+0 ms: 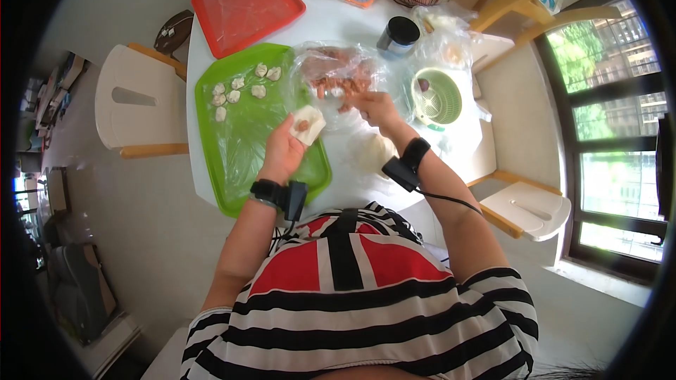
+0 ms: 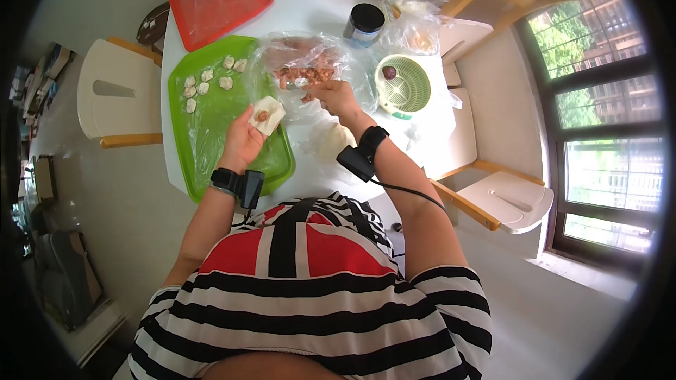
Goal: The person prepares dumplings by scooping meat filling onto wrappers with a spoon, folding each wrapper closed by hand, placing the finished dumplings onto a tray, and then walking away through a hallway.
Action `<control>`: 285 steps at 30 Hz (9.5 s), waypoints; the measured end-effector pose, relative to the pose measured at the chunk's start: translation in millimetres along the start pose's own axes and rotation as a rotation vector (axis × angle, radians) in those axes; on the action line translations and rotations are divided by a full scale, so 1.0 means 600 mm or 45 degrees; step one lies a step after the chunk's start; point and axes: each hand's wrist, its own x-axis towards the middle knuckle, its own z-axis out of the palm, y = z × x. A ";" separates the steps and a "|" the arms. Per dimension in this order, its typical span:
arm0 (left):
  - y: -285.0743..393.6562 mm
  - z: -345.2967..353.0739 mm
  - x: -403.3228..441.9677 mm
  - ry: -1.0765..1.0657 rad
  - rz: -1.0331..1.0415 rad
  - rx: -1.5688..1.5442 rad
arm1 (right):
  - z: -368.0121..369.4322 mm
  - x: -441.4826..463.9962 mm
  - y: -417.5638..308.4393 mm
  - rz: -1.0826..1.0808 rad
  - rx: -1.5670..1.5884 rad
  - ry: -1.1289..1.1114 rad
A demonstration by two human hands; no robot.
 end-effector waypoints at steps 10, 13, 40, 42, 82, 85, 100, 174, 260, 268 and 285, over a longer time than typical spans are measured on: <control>-0.008 0.027 -0.005 -0.082 -0.018 0.051 | -0.039 -0.016 0.053 -0.451 -0.800 0.513; -0.013 0.042 -0.009 -0.106 -0.045 0.084 | -0.037 -0.023 0.061 -0.500 -0.914 0.533; -0.027 0.040 -0.001 -0.037 -0.069 0.075 | 0.001 -0.071 -0.002 -0.697 -0.903 0.544; -0.026 0.039 0.001 -0.020 -0.095 0.027 | 0.011 -0.042 0.002 -0.761 -1.087 0.575; -0.007 0.023 -0.009 0.036 -0.032 -0.019 | 0.030 0.024 0.019 -0.284 -0.590 0.124; -0.004 0.021 -0.007 0.040 -0.031 -0.019 | 0.015 0.023 0.001 0.108 0.128 -0.054; -0.022 0.056 -0.006 -0.089 -0.123 -0.060 | 0.030 -0.133 -0.031 -0.943 -0.869 0.348; -0.077 0.091 -0.048 -0.153 -0.312 0.134 | 0.039 -0.167 0.005 -1.297 -0.825 0.077; -0.076 0.121 -0.053 -0.356 0.115 0.875 | -0.003 -0.142 -0.016 -0.503 0.399 -0.100; -0.077 0.125 -0.054 -0.390 0.223 1.019 | 0.004 -0.141 -0.014 -0.203 0.575 0.001; -0.083 0.103 -0.037 -0.263 0.374 1.044 | 0.028 -0.164 -0.037 -0.470 0.031 0.138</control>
